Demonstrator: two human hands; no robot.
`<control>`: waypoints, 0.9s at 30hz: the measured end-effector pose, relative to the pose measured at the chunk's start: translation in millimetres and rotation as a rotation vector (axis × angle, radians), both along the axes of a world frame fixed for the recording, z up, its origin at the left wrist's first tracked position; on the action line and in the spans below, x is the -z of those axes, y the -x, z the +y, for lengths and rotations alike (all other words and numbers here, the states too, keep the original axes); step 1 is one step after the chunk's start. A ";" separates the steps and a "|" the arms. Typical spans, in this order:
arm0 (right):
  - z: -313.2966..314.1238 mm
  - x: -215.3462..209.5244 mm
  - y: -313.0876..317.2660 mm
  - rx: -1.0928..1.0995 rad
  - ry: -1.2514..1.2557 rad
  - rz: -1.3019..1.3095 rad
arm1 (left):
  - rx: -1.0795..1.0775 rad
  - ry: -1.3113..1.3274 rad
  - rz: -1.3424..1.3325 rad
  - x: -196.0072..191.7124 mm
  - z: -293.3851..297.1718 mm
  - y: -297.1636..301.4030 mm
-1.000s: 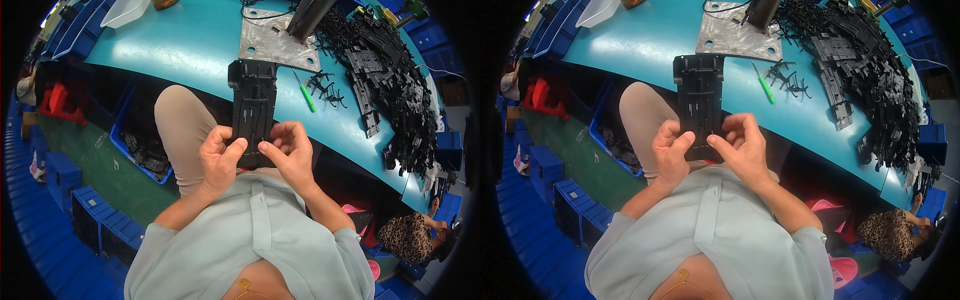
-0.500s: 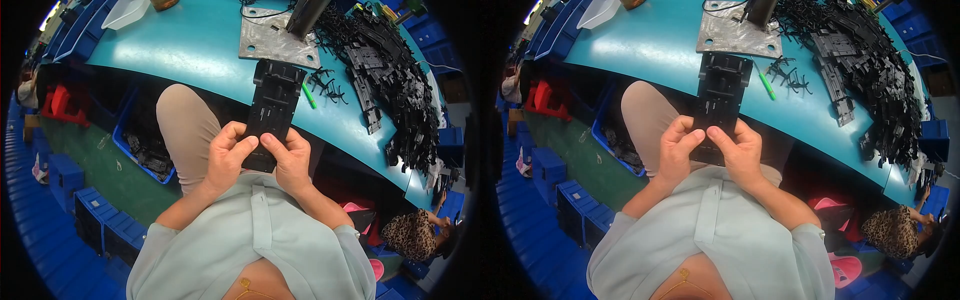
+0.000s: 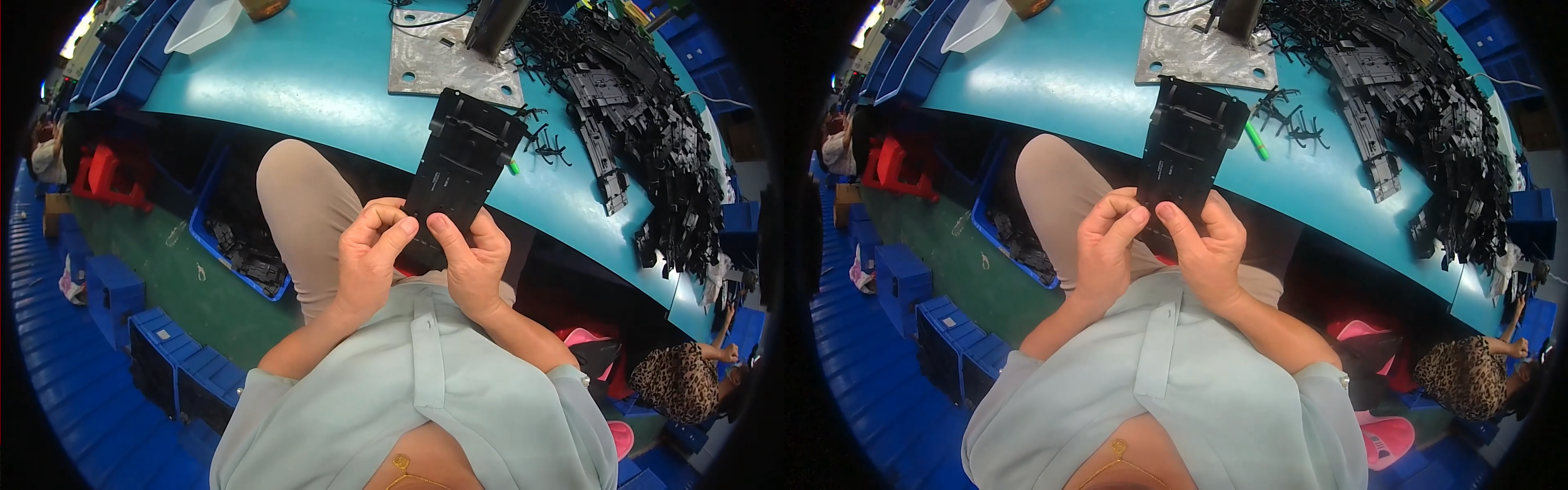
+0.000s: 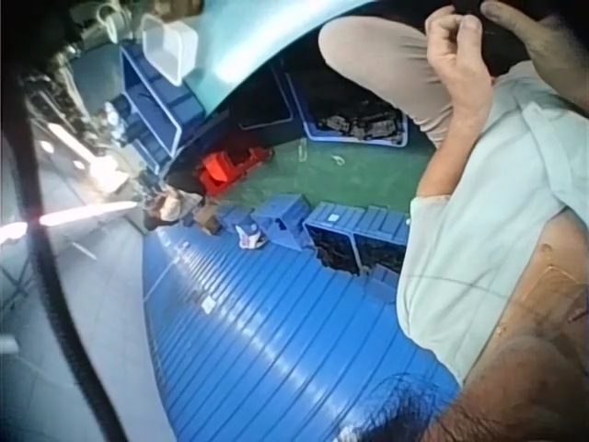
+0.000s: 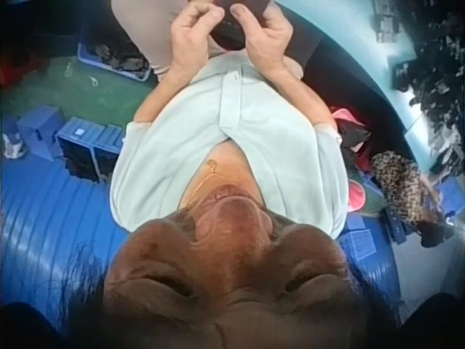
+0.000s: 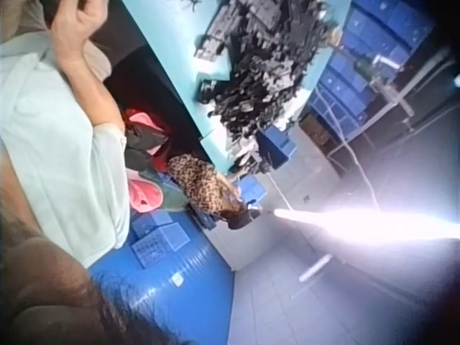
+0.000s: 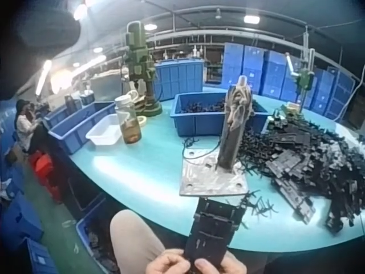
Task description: Assembling plastic components into a toy car chassis at a factory workbench.
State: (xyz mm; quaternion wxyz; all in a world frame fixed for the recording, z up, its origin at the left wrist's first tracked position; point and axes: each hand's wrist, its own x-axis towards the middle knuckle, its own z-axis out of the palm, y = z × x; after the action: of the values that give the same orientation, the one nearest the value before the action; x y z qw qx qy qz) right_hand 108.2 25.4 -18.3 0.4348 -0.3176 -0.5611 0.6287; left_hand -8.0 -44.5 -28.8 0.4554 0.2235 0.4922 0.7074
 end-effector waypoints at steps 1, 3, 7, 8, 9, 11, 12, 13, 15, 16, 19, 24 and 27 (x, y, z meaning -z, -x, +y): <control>-0.6 1.1 -0.1 0.000 0.013 -0.004 | 0.013 -0.003 -0.095 1.0 0.5 -0.5; -2.1 1.8 -0.1 -0.001 0.029 -0.007 | 0.026 -0.003 -0.188 -0.9 1.1 -2.4; -3.0 7.8 -1.7 0.007 0.006 -0.052 | -0.022 0.023 -0.241 -4.9 1.2 -9.5; -2.8 9.6 -2.3 0.004 -0.016 -0.083 | -0.052 0.012 -0.218 -3.7 1.3 -11.0; -3.5 9.7 -1.6 0.006 -0.014 -0.082 | -0.050 0.014 -0.217 -4.0 1.8 -12.5; -5.8 8.8 3.1 0.063 0.041 -0.035 | -0.090 0.037 -0.187 -5.4 1.6 -13.3; -6.4 8.3 4.1 0.061 0.044 -0.033 | -0.092 0.039 -0.184 -4.5 1.1 -12.6; -6.8 7.4 3.8 0.063 0.054 -0.036 | -0.092 0.053 -0.163 -2.8 1.1 -12.7; -6.0 8.0 2.3 0.068 0.064 -0.040 | -0.091 0.066 -0.142 -2.2 1.7 -11.4; -4.7 11.0 0.0 0.038 0.030 -0.050 | -0.081 0.091 -0.078 -2.4 2.1 -9.5; -1.6 14.6 -4.7 -0.001 0.045 -0.062 | -0.076 0.088 -0.021 -8.6 7.7 -7.1; 2.2 -3.7 -2.4 -0.035 0.280 0.132 | -0.230 -0.018 0.627 -7.1 16.3 0.2; 4.7 -7.3 -3.6 -0.057 0.313 0.146 | -0.306 -0.205 1.189 -6.4 20.3 7.6</control>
State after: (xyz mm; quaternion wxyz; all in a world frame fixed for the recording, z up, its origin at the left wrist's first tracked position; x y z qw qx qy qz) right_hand 111.8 30.0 -11.0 0.4016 -0.3188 -0.4322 0.7418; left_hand -15.6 -24.2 -22.3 -0.0268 0.5486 0.6176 0.5629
